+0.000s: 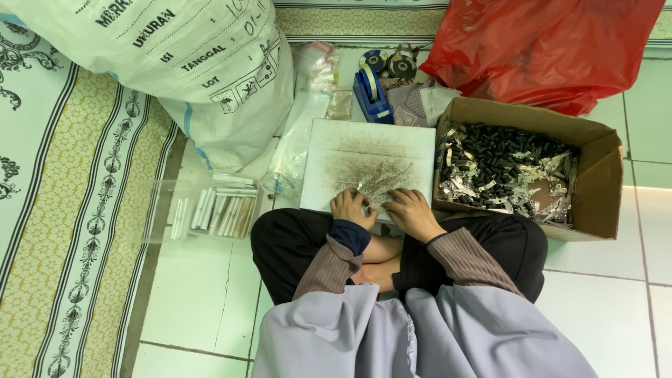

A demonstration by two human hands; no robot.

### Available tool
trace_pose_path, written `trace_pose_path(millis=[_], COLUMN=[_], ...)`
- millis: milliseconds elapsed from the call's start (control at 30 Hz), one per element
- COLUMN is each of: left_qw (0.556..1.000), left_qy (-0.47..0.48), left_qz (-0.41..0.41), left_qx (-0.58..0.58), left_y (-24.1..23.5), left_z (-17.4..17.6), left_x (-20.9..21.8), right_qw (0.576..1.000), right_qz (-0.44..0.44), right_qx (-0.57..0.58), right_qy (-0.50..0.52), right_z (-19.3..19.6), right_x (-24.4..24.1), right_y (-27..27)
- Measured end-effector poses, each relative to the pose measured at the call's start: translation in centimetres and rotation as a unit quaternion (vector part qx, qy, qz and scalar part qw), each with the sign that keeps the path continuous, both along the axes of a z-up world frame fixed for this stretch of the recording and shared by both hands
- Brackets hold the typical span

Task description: Packaging small black metal components into plastic bags from a bulk container while sitting on the floor.

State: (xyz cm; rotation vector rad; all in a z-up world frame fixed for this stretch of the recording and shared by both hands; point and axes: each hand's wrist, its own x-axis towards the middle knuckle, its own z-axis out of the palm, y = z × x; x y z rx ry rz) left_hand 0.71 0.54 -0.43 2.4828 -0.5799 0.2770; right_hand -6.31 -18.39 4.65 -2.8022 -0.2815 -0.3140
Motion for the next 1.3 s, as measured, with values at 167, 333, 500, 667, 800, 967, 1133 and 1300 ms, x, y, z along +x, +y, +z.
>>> trace_pose_path(millis=[167, 333, 500, 667, 800, 967, 1133, 1300], left_qw=[0.999, 0.991, 0.966, 0.945, 0.886, 0.890, 0.916, 0.930], left_qy=[-0.013, -0.015, -0.041, 0.130, 0.263, 0.202, 0.172, 0.153], left_qz=[-0.016, -0.072, -0.193, -0.292, -0.310, -0.275, -0.237, -0.252], left_qx=[-0.037, -0.112, -0.165, 0.071, 0.222, 0.302, 0.274, 0.217], left_y=[-0.3, -4.0, -15.5, -27.9, -26.0, -26.0, -26.5, -26.2], left_z=[1.4, 2.5, -0.9, -1.7, 9.6, 8.2, 4.4, 3.0], left_x=[-0.3, -0.5, -0.3, 0.7, -0.2, -1.0, -1.4, -1.1], right_qw=[1.000, 0.999, 0.979, 0.912, 0.874, 0.857, 0.834, 0.836], right_qz=[0.006, -0.029, -0.194, -0.312, -0.331, -0.353, -0.384, -0.380], right_qx=[0.003, 0.013, 0.062, 0.166, 0.128, 0.105, 0.094, 0.068], right_qy=[-0.005, -0.038, -0.003, 0.209, 0.333, 0.362, 0.385, 0.390], right_z=[-0.1, 3.1, 2.6, 1.3, -8.7, -12.7, -9.8, -5.9], right_x=[0.0, 0.6, 1.2, -0.9, 0.5, 1.8, 2.5, 3.0], right_y=[-0.2, -3.3, -14.9, -22.2, -27.1, -24.1, -21.3, -19.7])
